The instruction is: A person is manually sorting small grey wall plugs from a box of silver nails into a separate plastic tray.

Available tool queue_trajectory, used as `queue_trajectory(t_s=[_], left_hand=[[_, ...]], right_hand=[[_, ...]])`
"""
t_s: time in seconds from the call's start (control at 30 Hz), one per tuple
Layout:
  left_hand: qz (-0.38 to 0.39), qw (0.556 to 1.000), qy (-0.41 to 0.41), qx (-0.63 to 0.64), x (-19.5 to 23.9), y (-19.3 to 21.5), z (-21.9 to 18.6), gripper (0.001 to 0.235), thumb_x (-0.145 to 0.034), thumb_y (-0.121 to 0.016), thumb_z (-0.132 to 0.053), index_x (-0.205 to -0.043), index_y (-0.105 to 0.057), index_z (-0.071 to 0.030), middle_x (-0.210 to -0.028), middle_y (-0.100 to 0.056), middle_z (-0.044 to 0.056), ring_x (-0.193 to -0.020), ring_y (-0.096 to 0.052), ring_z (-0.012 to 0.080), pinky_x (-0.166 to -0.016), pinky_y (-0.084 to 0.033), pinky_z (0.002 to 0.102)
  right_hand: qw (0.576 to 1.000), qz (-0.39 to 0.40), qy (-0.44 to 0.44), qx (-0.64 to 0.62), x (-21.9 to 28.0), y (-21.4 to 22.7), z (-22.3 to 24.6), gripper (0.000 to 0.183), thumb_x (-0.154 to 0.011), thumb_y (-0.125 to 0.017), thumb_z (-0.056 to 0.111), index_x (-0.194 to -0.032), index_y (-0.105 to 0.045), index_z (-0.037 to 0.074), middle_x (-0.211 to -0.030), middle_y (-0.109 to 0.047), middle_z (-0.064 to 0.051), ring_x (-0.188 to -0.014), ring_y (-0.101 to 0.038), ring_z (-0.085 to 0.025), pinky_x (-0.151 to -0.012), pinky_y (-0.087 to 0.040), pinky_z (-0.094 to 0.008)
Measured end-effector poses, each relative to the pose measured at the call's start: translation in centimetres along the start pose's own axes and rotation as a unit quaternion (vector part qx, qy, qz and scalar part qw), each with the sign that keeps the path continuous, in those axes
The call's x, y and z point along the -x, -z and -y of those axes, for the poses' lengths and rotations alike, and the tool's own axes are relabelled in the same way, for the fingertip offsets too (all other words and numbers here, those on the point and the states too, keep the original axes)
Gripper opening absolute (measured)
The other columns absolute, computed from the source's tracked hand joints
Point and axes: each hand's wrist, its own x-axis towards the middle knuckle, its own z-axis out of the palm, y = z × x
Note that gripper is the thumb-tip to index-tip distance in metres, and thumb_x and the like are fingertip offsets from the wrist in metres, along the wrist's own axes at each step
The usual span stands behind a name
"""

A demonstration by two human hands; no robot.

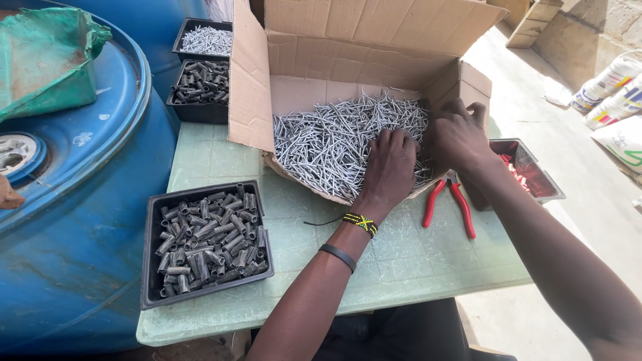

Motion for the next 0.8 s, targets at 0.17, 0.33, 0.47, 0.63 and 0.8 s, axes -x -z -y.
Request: queue_trajectory(t_s=[0.17,0.33,0.47,0.63,0.8], left_hand=[[0.004,1.000,0.005,0.006,0.0,0.2,0.0,0.027,-0.076,-0.069,-0.005,-0.101,-0.067,-0.016,-0.108,-0.055,0.004,-0.119,-0.056,0.0279,-0.095,-0.050,0.049],[-0.015,1.000,-0.005,0.002,0.2,0.8,-0.3,0.025,-0.078,-0.068,-0.003,-0.101,-0.067,-0.015,-0.107,-0.055,0.005,-0.117,-0.057,0.0283,-0.094,-0.051,0.049],[-0.015,1.000,-0.006,0.004,0.1,0.7,-0.3,0.025,-0.079,-0.068,-0.002,-0.101,-0.067,-0.015,-0.105,-0.055,0.006,-0.116,-0.059,0.0299,-0.092,-0.052,0.050],[-0.004,1.000,-0.002,0.008,0.2,1.6,-0.7,0.024,-0.081,-0.066,-0.002,-0.101,-0.067,-0.014,-0.106,-0.056,0.007,-0.117,-0.058,0.0297,-0.094,-0.052,0.050],[0.006,1.000,-0.004,0.007,0.1,1.4,-0.6,0.023,-0.082,-0.066,-0.003,-0.102,-0.068,-0.014,-0.107,-0.057,0.006,-0.119,-0.058,0.0289,-0.094,-0.052,0.050]], right_hand=[[0.999,0.004,0.011,0.047,1.7,2.2,1.1,0.032,-0.059,-0.087,0.053,-0.081,-0.082,0.030,-0.115,-0.070,0.005,-0.140,-0.041,-0.021,-0.109,-0.026,-0.051],[0.999,-0.035,0.005,0.015,2.7,3.4,1.3,0.021,-0.064,-0.085,0.048,-0.079,-0.082,0.034,-0.112,-0.072,0.006,-0.139,-0.046,-0.019,-0.110,-0.026,-0.050],[0.998,-0.054,0.014,0.017,1.0,1.1,0.2,0.014,-0.071,-0.082,0.041,-0.079,-0.083,0.029,-0.106,-0.074,0.004,-0.135,-0.049,-0.020,-0.108,-0.027,-0.050],[0.997,-0.066,0.017,0.032,-1.9,-3.2,-1.6,0.012,-0.076,-0.078,0.040,-0.076,-0.080,0.028,-0.105,-0.073,0.004,-0.134,-0.048,-0.021,-0.107,-0.025,-0.051],[0.998,-0.039,0.010,0.043,-1.2,-2.4,-0.9,0.025,-0.082,-0.075,0.043,-0.090,-0.082,0.021,-0.110,-0.072,0.000,-0.135,-0.045,-0.020,-0.108,-0.024,-0.052]])
